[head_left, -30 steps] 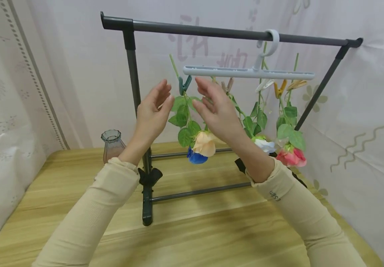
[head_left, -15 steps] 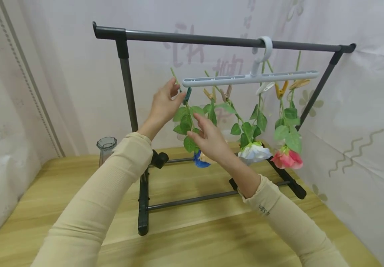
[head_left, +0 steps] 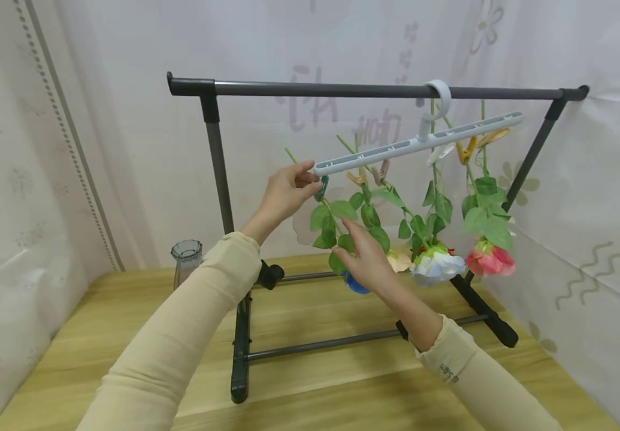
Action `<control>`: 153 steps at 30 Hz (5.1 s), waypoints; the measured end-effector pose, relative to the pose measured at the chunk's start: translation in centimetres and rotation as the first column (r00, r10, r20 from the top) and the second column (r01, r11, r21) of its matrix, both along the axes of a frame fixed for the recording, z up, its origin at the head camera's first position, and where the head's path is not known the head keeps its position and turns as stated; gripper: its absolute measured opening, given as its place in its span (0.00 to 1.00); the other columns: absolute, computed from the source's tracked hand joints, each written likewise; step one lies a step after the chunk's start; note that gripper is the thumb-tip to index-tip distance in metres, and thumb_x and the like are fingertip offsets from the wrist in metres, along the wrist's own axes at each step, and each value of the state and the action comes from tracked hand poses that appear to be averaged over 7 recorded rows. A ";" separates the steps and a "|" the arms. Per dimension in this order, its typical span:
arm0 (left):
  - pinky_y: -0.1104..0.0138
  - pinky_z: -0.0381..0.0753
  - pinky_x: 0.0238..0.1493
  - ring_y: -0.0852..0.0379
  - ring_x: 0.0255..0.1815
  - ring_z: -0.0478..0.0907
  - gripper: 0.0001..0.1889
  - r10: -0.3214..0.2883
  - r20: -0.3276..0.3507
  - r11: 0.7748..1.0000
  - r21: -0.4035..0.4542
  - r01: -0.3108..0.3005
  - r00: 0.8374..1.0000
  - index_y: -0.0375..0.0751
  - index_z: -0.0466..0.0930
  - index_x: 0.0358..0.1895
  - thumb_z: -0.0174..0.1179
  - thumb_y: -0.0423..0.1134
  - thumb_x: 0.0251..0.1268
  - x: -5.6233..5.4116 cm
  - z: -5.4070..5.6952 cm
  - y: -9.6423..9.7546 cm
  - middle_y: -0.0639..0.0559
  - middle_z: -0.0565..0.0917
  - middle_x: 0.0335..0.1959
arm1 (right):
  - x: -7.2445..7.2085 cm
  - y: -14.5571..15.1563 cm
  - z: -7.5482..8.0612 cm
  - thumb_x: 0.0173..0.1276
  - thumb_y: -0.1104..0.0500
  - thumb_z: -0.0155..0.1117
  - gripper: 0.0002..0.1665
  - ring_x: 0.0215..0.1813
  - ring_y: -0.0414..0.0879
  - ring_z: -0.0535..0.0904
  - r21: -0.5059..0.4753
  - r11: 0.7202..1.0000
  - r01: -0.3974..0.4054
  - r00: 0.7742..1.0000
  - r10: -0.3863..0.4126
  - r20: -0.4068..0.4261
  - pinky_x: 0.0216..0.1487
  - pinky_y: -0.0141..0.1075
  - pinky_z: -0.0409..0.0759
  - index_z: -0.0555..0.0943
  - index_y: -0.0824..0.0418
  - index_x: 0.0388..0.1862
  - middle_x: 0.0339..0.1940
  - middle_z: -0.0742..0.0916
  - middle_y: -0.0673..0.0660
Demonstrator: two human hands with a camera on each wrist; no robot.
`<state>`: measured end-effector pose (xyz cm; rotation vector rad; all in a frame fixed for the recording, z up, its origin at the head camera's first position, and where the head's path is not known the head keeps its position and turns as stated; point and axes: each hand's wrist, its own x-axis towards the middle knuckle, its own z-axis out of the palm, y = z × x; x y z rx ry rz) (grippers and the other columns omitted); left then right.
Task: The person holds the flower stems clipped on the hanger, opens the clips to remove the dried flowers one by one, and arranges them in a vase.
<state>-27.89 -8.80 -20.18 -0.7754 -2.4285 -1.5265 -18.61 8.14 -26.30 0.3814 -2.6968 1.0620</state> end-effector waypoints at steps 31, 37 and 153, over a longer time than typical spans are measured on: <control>0.67 0.67 0.36 0.56 0.35 0.72 0.14 -0.227 0.104 0.965 -0.112 0.238 0.968 0.36 0.78 0.48 0.62 0.39 0.62 1.9 2.7 -1.8 0.46 0.82 0.42 | 1.4 0.5 -1.9 0.62 0.68 0.63 0.15 0.29 0.44 0.82 -0.051 0.994 -0.094 0.965 0.078 -0.250 0.27 0.28 0.76 0.80 0.68 0.49 0.30 0.87 0.58; 0.68 0.69 0.35 0.53 0.37 0.75 0.13 -0.197 0.084 0.973 -0.107 0.205 0.977 0.36 0.78 0.46 0.61 0.40 0.63 1.6 2.6 -1.6 0.46 0.83 0.38 | 1.2 0.6 -1.9 0.63 0.66 0.64 0.12 0.27 0.42 0.82 -0.071 0.993 -0.098 0.962 0.076 -0.262 0.25 0.29 0.76 0.82 0.66 0.46 0.30 0.88 0.57; 0.74 0.81 0.38 0.61 0.34 0.84 0.13 0.380 -0.268 0.704 0.705 -0.089 0.886 0.22 0.77 0.48 0.54 0.18 0.60 10.5 -11.3 -18.2 0.50 0.86 0.33 | -1.7 -0.4 6.2 0.76 0.47 0.42 0.16 0.42 0.43 0.75 -0.573 0.819 0.031 0.921 0.199 0.334 0.54 0.42 0.65 0.73 0.55 0.44 0.32 0.82 0.43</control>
